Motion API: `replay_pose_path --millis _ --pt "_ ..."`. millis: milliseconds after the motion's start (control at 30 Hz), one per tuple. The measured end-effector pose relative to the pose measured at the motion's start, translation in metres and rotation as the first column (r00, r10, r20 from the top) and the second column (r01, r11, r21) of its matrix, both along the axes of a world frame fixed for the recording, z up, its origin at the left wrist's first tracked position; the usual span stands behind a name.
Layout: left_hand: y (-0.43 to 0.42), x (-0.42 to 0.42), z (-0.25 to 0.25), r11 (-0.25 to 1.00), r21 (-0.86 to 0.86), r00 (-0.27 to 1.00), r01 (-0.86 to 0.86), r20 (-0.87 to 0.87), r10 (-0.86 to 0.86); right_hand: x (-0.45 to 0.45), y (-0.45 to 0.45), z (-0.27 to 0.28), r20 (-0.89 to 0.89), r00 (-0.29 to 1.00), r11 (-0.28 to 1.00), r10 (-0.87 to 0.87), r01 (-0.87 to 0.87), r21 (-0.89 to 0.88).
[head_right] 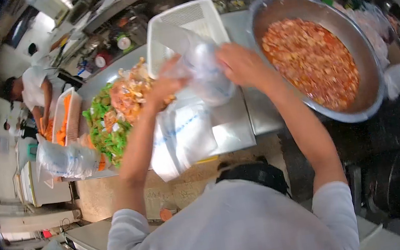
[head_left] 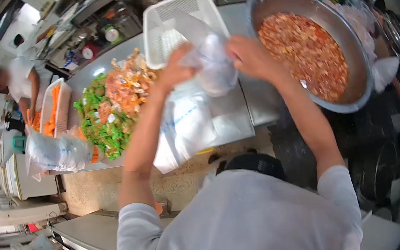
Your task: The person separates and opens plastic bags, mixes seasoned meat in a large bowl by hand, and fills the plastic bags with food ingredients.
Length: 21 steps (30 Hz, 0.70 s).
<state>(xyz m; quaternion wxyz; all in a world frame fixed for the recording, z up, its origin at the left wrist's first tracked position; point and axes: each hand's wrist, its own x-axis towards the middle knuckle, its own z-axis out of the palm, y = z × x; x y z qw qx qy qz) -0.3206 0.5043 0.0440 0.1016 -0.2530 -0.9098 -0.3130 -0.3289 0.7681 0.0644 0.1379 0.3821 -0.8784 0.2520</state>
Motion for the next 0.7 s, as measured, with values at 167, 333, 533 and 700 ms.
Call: replay_pose_path --millis 167,333,533,700 --pt "0.013 0.010 -0.087 0.957 0.289 0.993 -0.017 -0.106 0.050 0.016 -0.008 -0.094 0.106 0.994 0.916 -0.016 0.057 -0.398" --pt "0.037 0.019 -0.106 0.831 0.495 0.955 -0.253 -0.007 0.295 0.049 -0.026 -0.101 -0.182 0.948 0.912 -0.260 0.178 -0.370" --pt "0.023 0.055 -0.142 0.832 0.501 0.969 -0.239 0.071 0.236 0.050 -0.004 -0.148 0.207 0.962 0.859 -0.179 0.255 -0.443" --pt "-0.028 0.126 -0.176 0.767 -0.239 0.703 -0.595 0.308 0.641 0.061 0.000 -0.134 0.463 0.875 0.599 -0.139 0.447 -0.665"
